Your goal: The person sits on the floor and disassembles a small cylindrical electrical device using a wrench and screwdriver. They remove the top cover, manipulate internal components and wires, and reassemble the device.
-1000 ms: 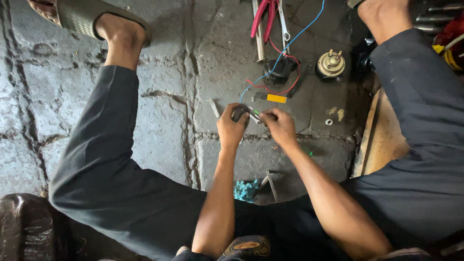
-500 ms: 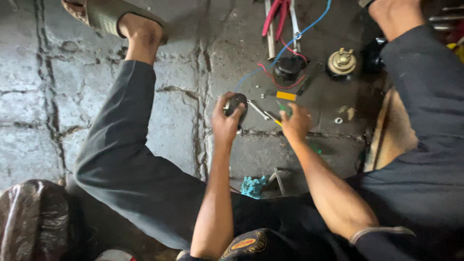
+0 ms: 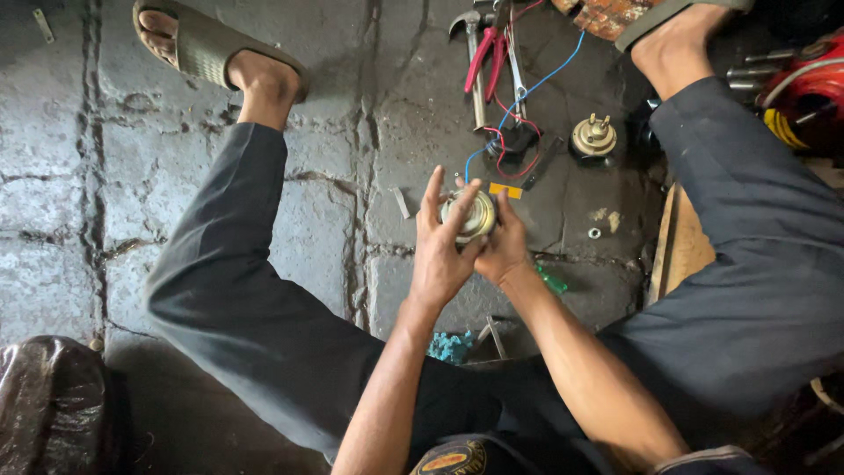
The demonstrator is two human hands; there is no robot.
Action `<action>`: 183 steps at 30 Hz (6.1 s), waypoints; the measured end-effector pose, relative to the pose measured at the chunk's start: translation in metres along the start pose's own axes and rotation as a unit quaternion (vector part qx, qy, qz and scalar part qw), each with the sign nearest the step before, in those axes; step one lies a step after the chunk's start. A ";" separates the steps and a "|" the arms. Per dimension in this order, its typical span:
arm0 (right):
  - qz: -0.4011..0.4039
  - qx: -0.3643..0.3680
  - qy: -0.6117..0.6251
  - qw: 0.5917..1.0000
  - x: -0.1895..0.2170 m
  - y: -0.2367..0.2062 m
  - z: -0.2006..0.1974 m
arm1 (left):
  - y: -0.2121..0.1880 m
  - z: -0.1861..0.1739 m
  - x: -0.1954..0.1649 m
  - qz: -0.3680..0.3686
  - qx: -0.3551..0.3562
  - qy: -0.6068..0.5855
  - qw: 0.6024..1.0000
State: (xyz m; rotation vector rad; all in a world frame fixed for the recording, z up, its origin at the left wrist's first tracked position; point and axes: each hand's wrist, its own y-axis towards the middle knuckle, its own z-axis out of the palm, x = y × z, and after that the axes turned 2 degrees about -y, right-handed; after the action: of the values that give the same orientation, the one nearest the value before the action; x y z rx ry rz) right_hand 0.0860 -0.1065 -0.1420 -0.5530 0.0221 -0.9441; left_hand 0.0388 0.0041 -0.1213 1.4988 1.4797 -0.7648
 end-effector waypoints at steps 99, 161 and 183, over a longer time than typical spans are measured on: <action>-0.327 0.108 -0.799 0.493 0.020 0.005 0.042 | 0.016 -0.005 0.056 -0.308 -0.058 -0.636 0.705; -0.036 -0.119 -0.508 0.852 0.037 0.032 -0.037 | 0.023 -0.034 0.026 -0.200 -0.053 -0.826 0.524; -0.088 -0.180 -0.778 0.595 0.026 0.075 -0.025 | 0.023 -0.044 0.012 -0.301 -0.082 -0.557 0.770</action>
State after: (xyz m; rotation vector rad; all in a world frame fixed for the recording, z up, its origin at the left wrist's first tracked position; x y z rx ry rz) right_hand 0.1522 -0.1028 -0.1926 -1.6486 -1.5003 -0.3392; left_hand 0.0558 0.0507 -0.1088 0.1789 0.9681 -1.5021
